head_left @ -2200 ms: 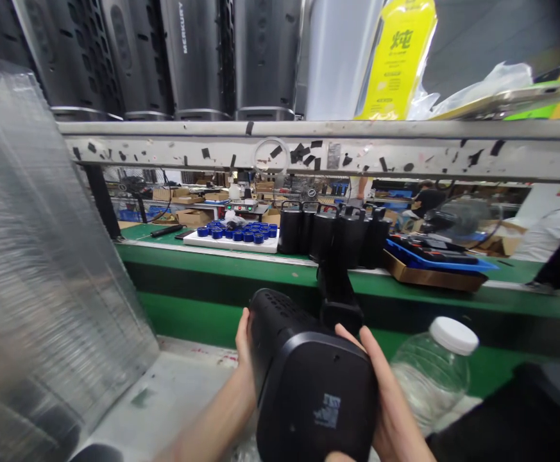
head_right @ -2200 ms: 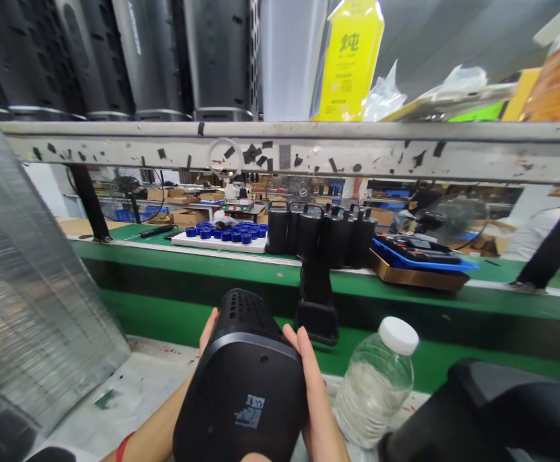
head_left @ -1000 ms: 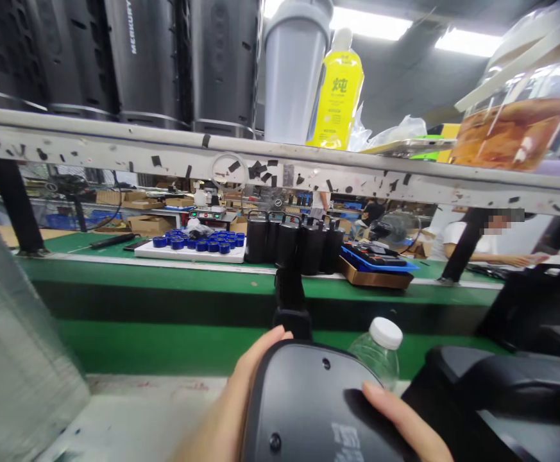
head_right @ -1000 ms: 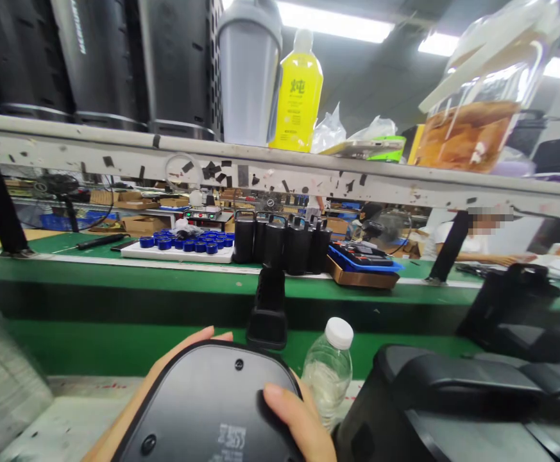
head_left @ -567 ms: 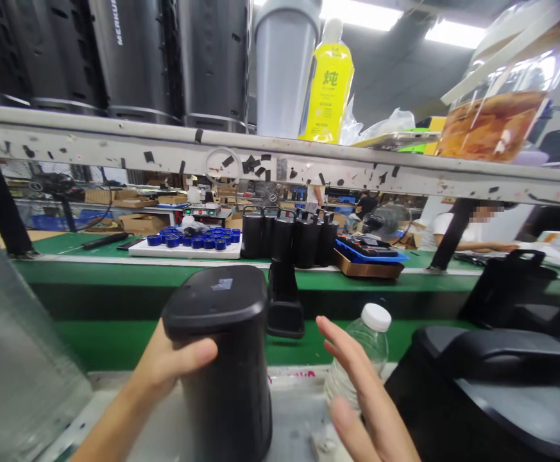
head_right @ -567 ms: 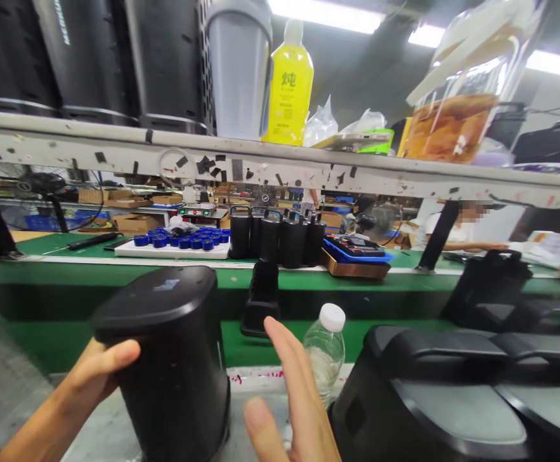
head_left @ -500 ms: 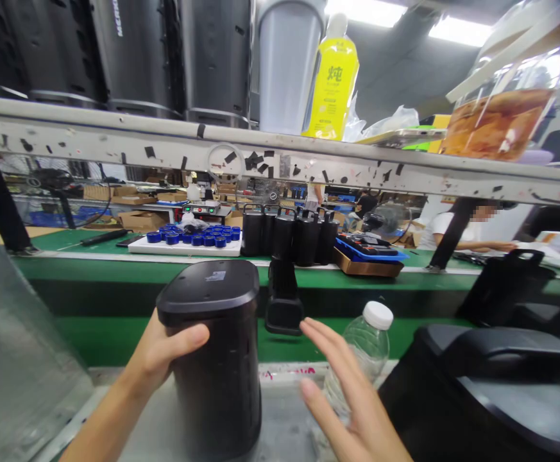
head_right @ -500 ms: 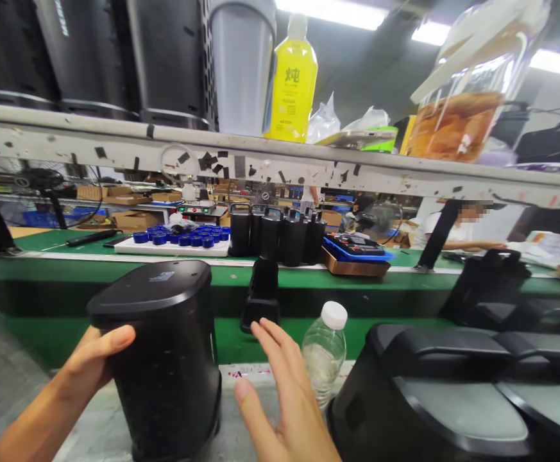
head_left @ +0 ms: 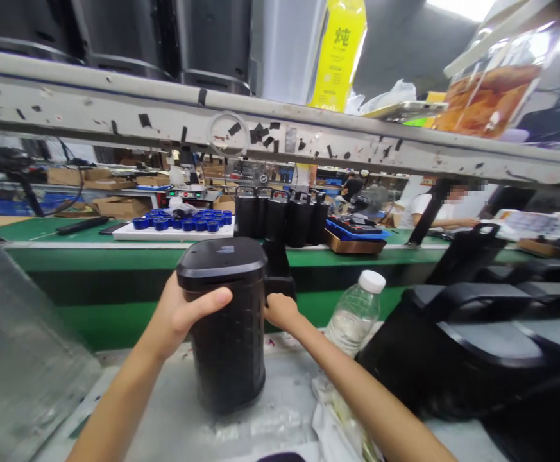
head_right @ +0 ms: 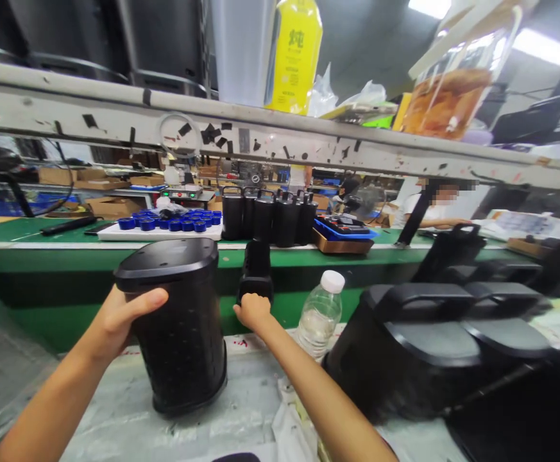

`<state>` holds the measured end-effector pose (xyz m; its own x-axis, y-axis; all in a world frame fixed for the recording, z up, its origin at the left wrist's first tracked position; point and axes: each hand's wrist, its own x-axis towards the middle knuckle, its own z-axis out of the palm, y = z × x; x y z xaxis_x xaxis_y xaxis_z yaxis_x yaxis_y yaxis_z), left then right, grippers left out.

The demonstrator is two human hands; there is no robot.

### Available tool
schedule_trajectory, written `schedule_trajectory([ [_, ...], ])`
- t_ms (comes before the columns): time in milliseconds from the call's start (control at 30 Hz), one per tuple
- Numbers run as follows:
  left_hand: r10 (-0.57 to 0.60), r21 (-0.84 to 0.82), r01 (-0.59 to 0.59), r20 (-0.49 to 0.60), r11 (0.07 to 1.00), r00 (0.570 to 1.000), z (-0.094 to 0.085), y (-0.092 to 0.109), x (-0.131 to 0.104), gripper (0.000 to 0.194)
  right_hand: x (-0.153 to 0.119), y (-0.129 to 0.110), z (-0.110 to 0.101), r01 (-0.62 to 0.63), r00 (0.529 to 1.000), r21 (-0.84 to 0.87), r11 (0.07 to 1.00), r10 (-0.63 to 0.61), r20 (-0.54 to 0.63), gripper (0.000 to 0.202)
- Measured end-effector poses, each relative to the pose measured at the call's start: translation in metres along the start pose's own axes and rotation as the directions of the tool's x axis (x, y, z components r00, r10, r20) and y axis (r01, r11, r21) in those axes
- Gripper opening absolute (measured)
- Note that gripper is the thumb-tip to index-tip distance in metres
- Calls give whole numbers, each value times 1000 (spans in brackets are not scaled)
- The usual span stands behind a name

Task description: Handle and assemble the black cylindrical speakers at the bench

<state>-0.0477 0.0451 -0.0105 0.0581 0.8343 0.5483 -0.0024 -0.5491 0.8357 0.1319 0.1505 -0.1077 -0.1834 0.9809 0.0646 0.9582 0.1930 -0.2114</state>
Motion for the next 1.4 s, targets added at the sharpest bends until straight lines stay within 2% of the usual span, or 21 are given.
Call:
schedule_trajectory([
  [100, -31, 31, 33, -63, 999, 998, 0, 0, 1, 60, -1, 2, -1, -16, 997, -9, 1000, 17, 71, 32],
  [233, -35, 55, 39, -64, 998, 997, 4, 1, -1, 58, -25, 3, -13, 2, 1000, 26, 1000, -2, 6, 34],
  [400, -107, 28, 109, -67, 994, 992, 10, 9, -3, 61, -52, -7, -55, -13, 982, 78, 997, 27, -184, 38],
  [533, -51, -7, 50, -90, 999, 995, 6, 4, -1, 51, -56, -7, -95, -24, 950, 146, 989, 68, -303, 39],
  [667, -33, -10, 32, -68, 999, 997, 3, -1, 0, 46, -54, 2, -112, -2, 932, 221, 975, 82, -354, 37],
  [833, -8, -2, 8, -54, 1000, 998, 5, 3, 0, 55, -57, 4, -104, 35, 927, 291, 956, 78, -367, 43],
  [967, -24, 1, 24, -33, 1000, 999, 4, 3, 0, 63, -72, -2, -89, 82, 944, 323, 943, 31, -329, 48],
  [1200, -10, -40, 8, -45, 999, 999, 5, 5, 0, 66, -111, 8, -45, 82, 989, 396, 915, -25, -146, 45],
  [1400, -3, -75, -1, -52, 997, 999, 5, 5, 1, 61, -135, 20, -14, 63, 997, 483, 873, -79, 14, 44],
])
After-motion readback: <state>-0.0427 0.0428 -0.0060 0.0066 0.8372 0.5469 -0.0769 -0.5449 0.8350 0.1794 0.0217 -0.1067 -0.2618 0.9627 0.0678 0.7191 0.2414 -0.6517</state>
